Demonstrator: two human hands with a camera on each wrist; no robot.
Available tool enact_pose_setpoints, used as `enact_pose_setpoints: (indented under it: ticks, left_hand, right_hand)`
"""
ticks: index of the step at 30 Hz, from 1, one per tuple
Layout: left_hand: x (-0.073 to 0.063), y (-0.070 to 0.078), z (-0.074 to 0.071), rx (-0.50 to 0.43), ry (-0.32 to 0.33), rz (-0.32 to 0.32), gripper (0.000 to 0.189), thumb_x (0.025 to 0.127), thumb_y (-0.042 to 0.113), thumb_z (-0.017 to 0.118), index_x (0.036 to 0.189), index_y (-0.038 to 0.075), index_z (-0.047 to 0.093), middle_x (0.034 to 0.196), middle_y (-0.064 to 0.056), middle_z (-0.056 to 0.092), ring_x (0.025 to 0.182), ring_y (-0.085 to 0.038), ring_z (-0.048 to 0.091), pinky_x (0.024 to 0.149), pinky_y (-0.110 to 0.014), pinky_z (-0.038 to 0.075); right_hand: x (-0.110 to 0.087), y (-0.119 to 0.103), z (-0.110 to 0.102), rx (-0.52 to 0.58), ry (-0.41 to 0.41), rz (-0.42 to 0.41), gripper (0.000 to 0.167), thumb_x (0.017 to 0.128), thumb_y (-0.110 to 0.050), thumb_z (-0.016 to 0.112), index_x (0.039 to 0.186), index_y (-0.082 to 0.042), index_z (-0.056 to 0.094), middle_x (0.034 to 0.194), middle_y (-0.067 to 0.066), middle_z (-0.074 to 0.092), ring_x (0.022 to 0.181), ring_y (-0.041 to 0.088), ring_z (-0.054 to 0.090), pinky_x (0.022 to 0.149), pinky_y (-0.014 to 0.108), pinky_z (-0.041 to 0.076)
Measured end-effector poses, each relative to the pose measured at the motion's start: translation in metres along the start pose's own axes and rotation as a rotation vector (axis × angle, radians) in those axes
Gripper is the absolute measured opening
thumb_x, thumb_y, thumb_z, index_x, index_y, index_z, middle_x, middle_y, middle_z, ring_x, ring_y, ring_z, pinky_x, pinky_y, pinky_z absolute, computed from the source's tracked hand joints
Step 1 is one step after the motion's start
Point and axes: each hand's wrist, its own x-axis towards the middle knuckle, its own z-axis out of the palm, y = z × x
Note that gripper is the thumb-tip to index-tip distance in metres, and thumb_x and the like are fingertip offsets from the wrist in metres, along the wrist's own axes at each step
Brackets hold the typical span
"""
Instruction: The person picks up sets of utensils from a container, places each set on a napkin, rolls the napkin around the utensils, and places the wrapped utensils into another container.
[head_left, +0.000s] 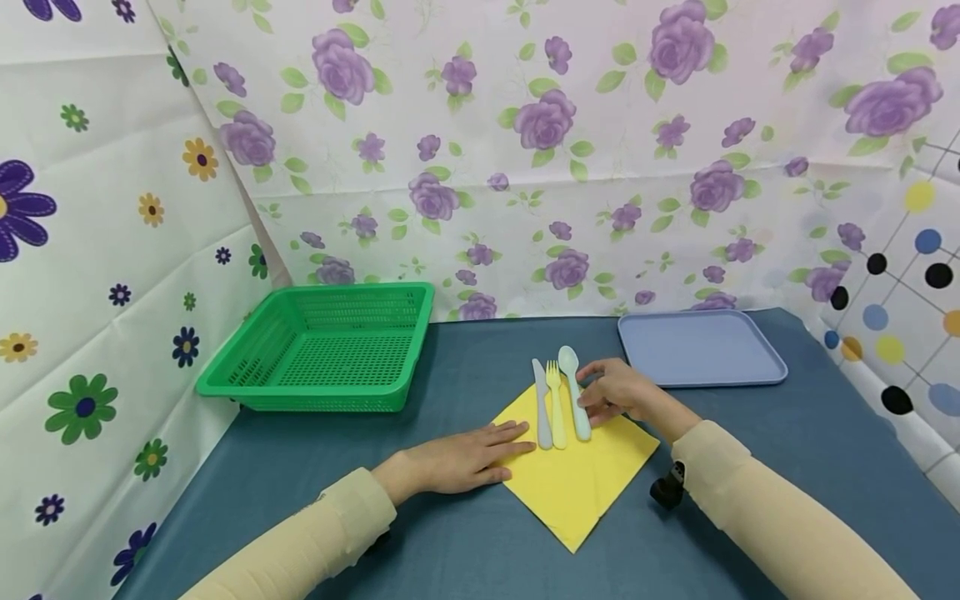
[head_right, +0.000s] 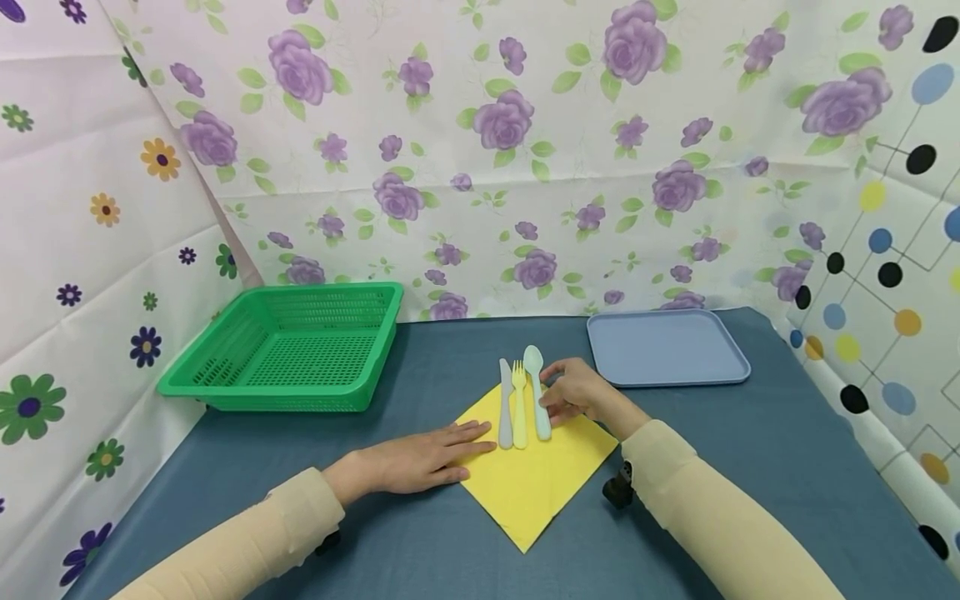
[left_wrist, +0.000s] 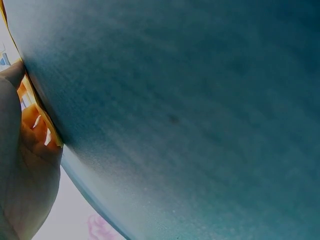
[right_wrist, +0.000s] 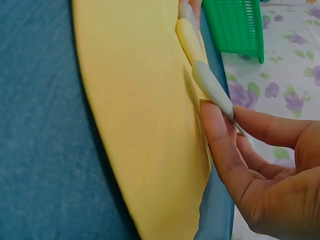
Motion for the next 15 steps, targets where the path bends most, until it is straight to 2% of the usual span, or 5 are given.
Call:
enact_pose_setpoints:
  ticks: [8,15]
  left_hand:
    - [-0.0003,0.0006,0.0002,-0.002,0.012,0.000,0.056,0.114,0.044,0.036,0.167,0.031,0.024,0.175,0.007,0.010,0.160,-0.012,0.007,0.129,-0.037,0.016]
    - [0.0002,0.0007,0.0003,0.003,0.009,0.002,0.056,0.114,0.043,0.036,0.167,0.031,0.024,0.175,0.007,0.009,0.160,-0.011,0.007,0.129,-0.037,0.015]
  right_hand:
    - [0.0026,0.0016,0.0050,0.009,0.013,0.024,0.051,0.095,0.006,0.068,0.141,0.006,0.046,0.088,0.022,0.073,0.071,0.028,0.073,0.064,0.040,0.064]
    - [0.0026,0.0034,0.0094,-0.026,0.038,0.033,0.049,0.094,0.006,0.069,0.138,0.005,0.049,0.087,0.022,0.071,0.070,0.026,0.071,0.064,0.040,0.064]
